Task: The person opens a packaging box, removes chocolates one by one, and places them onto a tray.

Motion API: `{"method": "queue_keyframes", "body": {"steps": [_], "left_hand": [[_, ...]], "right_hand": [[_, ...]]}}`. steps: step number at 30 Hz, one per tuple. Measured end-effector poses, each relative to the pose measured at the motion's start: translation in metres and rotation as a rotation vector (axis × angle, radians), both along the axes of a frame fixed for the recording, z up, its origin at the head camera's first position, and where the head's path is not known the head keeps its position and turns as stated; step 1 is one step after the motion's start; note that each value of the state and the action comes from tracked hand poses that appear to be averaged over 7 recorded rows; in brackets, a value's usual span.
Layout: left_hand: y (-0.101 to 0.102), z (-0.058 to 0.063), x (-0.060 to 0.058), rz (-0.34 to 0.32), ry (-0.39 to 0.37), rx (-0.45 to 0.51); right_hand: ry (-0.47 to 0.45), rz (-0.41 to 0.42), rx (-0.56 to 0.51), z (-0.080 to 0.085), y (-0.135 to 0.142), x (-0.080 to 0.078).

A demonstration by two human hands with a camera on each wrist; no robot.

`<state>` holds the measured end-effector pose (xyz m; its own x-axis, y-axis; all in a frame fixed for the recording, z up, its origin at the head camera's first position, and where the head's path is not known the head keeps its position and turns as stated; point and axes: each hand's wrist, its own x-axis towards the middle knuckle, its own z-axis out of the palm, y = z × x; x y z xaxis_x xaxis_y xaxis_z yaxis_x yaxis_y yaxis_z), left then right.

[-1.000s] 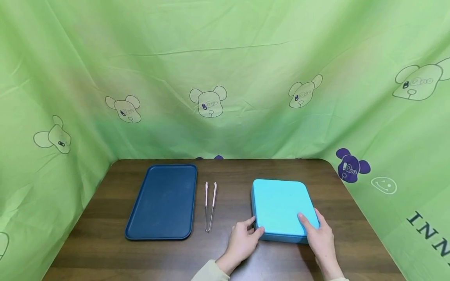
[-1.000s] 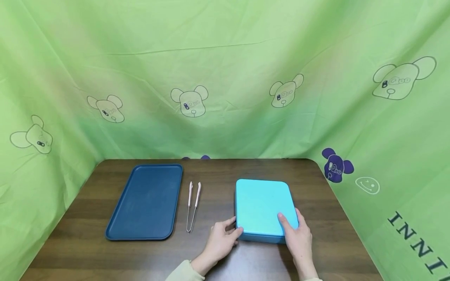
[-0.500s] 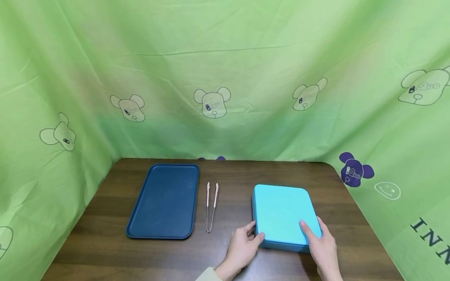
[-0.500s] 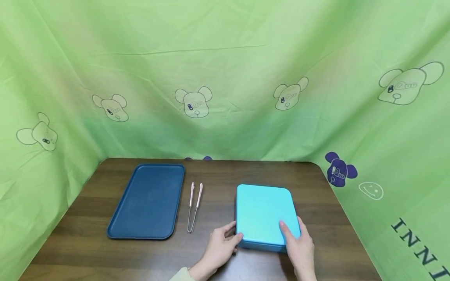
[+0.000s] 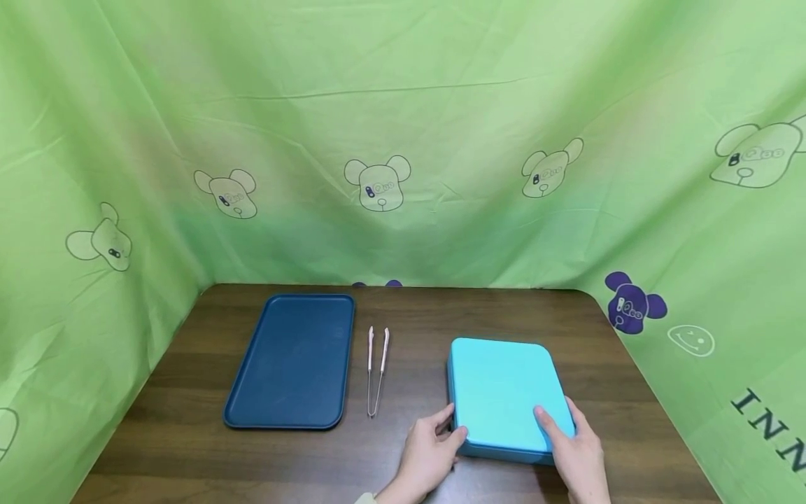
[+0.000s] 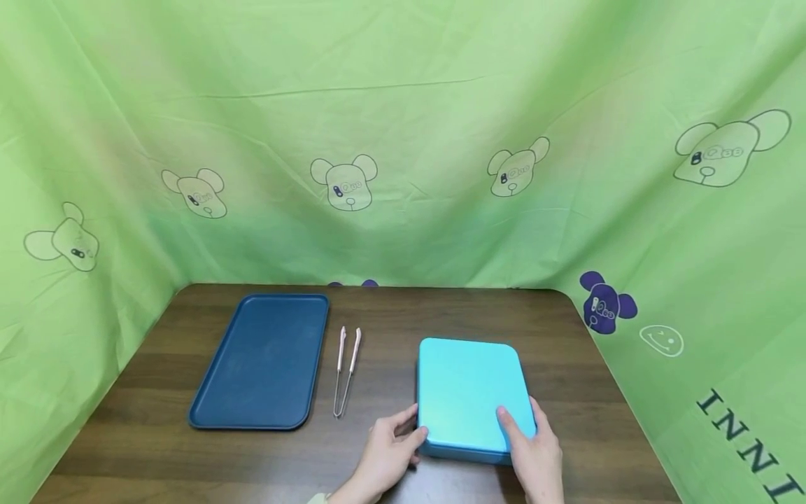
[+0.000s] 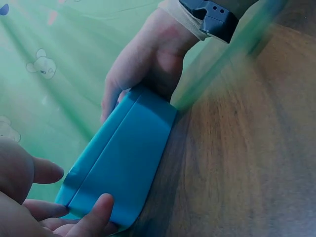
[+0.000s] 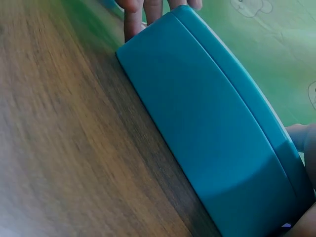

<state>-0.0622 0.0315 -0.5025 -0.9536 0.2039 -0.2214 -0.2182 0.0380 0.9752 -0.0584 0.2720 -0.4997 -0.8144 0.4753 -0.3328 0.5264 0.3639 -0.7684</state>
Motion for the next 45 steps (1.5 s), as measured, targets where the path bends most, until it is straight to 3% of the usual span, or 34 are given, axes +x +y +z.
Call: {"method": "queue_keyframes", "body": {"steps": [13,30,37,45], "left_hand": [[-0.024,-0.005,0.009,-0.026,-0.043,0.019],[-0.062,-0.008,0.010,-0.023,-0.021,0.065],[-0.076,-0.008,0.010,0.004,0.016,0.041],[-0.091,-0.008,0.009,0.040,0.002,0.002]], "right_hand": [[-0.094,0.033,0.014,0.001,-0.012,0.015],[0.013,0.112,-0.088,0.003,-0.031,0.017],[0.029,0.137,-0.083,0.005,-0.042,0.016],[0.024,0.170,-0.129,0.007,-0.055,0.014]]}}
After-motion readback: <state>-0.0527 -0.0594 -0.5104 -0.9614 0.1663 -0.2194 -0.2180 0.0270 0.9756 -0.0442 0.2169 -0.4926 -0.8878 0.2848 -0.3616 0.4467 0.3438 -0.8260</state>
